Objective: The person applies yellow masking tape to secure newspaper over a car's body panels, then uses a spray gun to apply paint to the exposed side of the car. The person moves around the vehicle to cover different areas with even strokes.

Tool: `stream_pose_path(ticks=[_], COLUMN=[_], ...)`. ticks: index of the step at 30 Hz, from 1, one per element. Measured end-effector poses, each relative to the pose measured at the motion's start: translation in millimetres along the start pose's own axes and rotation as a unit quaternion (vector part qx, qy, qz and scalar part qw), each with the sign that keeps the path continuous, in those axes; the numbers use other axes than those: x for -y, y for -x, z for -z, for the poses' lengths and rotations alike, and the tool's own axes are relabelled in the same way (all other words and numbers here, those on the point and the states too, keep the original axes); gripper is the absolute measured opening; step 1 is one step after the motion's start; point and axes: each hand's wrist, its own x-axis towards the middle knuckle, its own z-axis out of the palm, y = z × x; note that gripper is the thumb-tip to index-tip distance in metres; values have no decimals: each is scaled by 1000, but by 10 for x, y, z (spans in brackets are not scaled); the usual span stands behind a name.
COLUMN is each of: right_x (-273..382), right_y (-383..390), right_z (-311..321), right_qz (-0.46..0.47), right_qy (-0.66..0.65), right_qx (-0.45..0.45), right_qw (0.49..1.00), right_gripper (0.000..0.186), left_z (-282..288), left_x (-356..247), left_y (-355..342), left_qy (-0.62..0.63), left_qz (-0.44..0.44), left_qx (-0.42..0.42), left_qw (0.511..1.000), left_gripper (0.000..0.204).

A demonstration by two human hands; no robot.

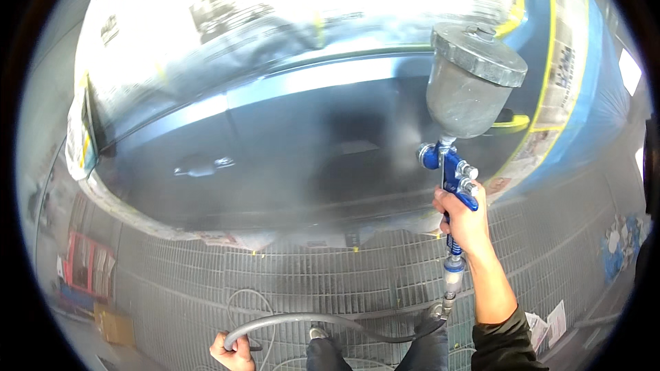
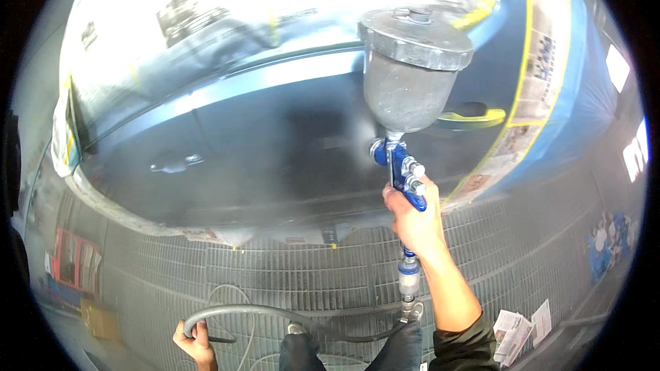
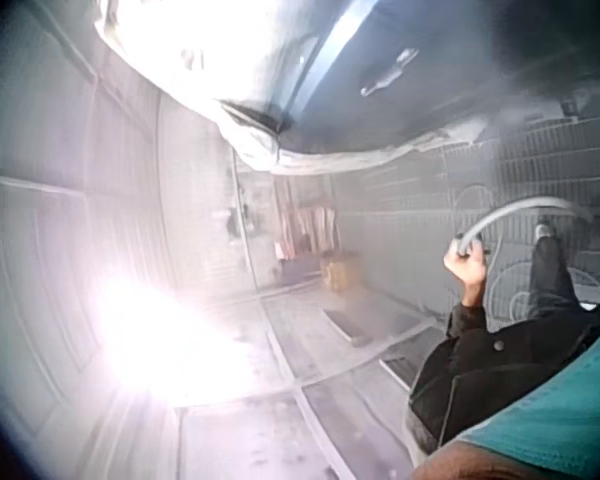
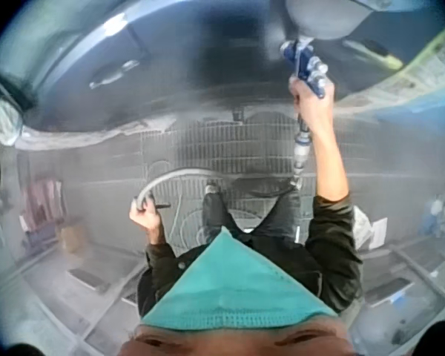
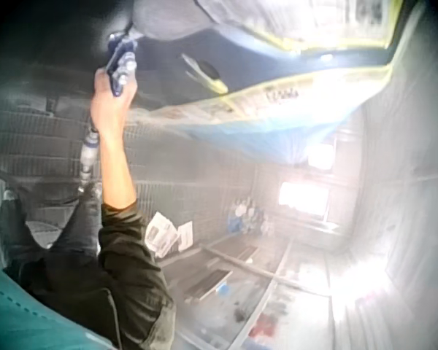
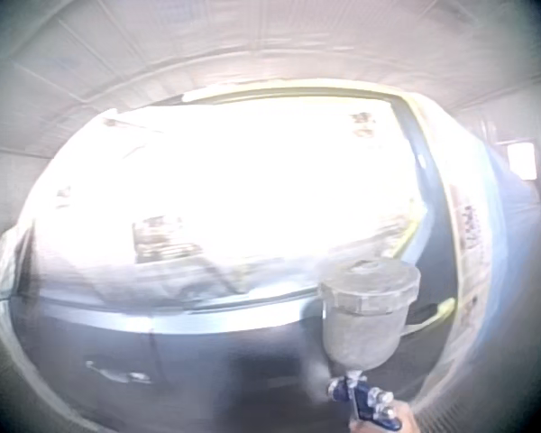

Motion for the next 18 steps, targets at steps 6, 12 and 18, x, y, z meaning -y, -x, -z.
stream_pose_path(ticks=[6,12,18], right_x=[64,182,465], right_y=[170,160,16], right_z=[-1060,-1797,-1776], right_qz=[7,21,12], right_qy=[-20,-72,-38], right_qx=[127,256,232], right_qw=[992,964,972], right_gripper=[11,14,11], left_z=[770,1050,924], left_x=[189,-95,-202], left_y=[-141,-286,-440], left_qy=[-65,-116,-95], left_qz=[13,96,96], left_qx=[-81,-98,-83], left_qw=[995,984,987], left_gripper=[30,9,12])
